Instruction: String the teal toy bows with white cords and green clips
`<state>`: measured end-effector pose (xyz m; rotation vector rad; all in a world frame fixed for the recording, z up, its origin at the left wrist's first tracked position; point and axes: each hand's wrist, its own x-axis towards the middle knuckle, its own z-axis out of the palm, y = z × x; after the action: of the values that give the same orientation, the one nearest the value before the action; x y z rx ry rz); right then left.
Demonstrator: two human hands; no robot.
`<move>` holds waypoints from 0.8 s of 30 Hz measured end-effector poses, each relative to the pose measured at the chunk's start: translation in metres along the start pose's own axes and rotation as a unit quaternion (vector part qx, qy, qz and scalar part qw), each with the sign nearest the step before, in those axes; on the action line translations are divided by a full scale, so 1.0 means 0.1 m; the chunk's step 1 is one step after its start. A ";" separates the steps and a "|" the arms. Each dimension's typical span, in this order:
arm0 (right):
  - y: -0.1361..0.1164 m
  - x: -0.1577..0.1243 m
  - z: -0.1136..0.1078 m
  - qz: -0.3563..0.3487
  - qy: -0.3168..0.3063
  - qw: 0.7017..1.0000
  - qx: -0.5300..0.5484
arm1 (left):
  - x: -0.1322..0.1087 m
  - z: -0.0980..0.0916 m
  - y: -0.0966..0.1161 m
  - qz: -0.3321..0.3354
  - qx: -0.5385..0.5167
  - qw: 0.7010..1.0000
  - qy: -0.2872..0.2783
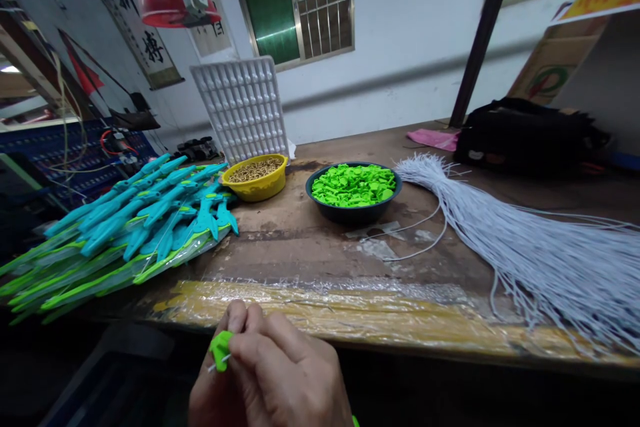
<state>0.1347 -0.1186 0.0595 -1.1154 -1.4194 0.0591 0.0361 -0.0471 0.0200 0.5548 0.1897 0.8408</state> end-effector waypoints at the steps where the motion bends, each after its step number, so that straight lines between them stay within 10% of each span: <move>1: 0.01 0.01 -0.01 -0.013 -0.008 1.000 -0.025 | 0.00 0.00 0.02 -0.002 0.015 1.000 0.007; 17: 0.32 -0.06 0.07 -0.171 0.000 0.953 -0.248 | -0.07 0.06 0.18 -0.080 0.177 0.979 0.064; 24: 0.24 0.14 -0.04 -0.177 0.038 0.936 -0.301 | -0.03 0.06 0.05 -0.004 0.260 0.962 0.078</move>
<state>0.1547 -0.0992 0.0553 -1.3101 -1.5926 -0.7129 0.0330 -0.0491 0.0275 0.9786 0.5677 0.8279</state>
